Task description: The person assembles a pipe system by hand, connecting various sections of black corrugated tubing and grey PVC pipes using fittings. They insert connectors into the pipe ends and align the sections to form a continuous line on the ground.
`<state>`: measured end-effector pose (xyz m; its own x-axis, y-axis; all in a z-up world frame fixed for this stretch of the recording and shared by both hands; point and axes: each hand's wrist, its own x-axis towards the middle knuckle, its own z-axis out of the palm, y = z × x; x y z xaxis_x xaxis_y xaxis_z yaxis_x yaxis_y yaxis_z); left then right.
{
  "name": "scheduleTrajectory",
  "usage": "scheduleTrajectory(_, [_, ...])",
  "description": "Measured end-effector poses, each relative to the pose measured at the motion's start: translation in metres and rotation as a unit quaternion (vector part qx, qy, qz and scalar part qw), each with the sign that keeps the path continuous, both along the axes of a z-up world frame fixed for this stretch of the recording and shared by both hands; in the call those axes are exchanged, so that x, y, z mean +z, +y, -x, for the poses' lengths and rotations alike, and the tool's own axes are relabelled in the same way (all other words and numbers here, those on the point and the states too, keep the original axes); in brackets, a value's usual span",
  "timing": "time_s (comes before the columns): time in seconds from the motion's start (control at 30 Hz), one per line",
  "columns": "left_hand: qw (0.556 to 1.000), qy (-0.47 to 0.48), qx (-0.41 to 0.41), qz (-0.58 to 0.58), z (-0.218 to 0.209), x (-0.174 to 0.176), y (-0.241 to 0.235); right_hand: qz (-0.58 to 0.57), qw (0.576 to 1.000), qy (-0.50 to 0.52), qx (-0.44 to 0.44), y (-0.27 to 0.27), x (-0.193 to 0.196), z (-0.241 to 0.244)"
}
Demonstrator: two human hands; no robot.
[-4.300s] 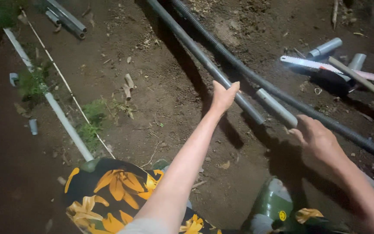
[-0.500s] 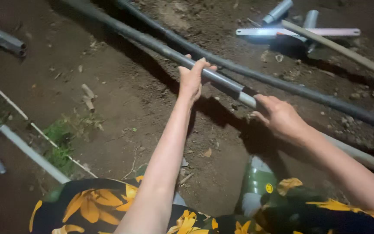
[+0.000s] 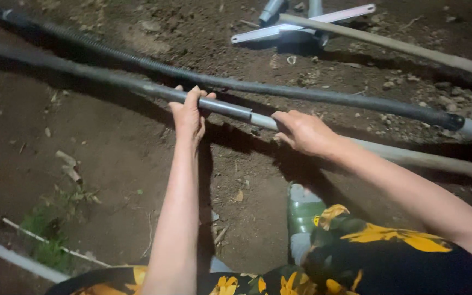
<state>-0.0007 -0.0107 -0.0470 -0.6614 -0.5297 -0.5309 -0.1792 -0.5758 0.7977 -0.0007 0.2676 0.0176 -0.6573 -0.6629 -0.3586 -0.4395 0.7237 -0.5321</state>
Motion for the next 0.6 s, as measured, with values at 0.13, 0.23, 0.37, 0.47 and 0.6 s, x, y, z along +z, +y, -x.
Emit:
scheduleTrajectory(0.13, [1.0,-0.018,-0.007,0.009,0.0,-0.014,-0.005,-0.015,1.0,-0.021,-0.007,0.003,-0.003,-0.002])
scheduleTrajectory(0.23, [1.0,-0.005,-0.004,0.009,-0.001,-0.017,-0.009,-0.029,0.999,-0.045,-0.008,0.005,0.002,-0.004])
scheduleTrajectory(0.37, [1.0,0.001,0.007,0.009,0.002,-0.021,-0.012,-0.027,0.998,-0.049,-0.014,0.005,0.006,0.001])
scheduleTrajectory(0.47, [1.0,0.005,0.006,0.006,0.003,-0.019,-0.012,-0.03,0.998,-0.052,-0.013,0.005,0.006,0.005])
scheduleTrajectory(0.6, [1.0,0.005,0.001,0.008,0.004,-0.027,-0.016,-0.043,0.998,-0.04,-0.011,0.005,0.007,0.005])
